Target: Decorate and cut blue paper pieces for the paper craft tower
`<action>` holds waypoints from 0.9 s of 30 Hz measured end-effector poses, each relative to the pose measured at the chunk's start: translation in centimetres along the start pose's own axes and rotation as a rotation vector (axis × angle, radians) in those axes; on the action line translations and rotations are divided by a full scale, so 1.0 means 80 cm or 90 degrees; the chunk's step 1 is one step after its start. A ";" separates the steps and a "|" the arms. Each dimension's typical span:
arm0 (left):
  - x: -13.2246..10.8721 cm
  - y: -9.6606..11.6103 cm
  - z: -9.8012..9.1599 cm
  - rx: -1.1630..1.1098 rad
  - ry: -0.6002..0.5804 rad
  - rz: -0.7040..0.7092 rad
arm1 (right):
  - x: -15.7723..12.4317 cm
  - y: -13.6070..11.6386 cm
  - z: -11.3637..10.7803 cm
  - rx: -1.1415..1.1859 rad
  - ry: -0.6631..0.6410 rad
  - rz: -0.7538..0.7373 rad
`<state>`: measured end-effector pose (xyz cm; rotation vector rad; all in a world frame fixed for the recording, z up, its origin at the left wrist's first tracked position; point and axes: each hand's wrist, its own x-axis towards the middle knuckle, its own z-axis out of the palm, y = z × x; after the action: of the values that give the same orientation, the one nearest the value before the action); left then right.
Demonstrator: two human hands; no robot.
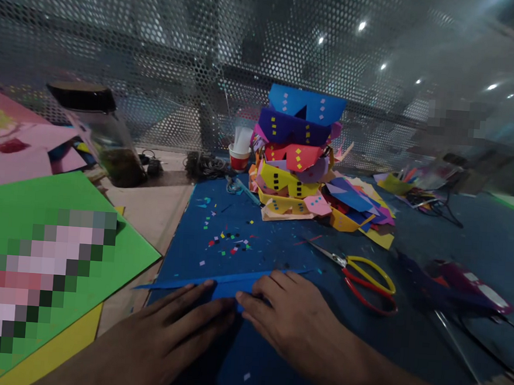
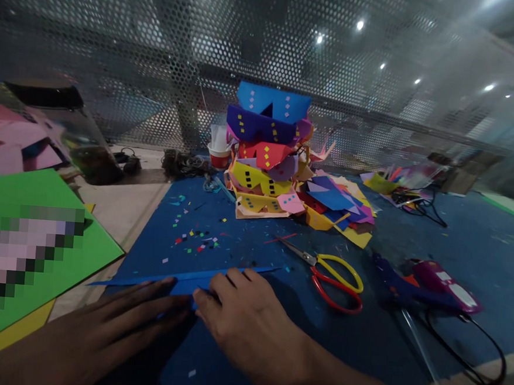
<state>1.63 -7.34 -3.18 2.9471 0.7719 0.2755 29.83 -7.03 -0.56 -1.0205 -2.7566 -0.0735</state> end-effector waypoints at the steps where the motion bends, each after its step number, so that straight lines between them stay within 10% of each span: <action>1: -0.001 0.000 0.001 0.002 -0.003 0.003 | 0.000 0.000 0.000 0.000 -0.003 0.001; 27: -0.002 0.004 0.007 -0.022 0.001 -0.032 | 0.001 -0.001 -0.003 0.009 -0.047 0.018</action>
<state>1.71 -7.70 -3.75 2.8911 0.8316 0.2845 29.73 -7.06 -0.31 -1.0792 -2.8037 -0.0113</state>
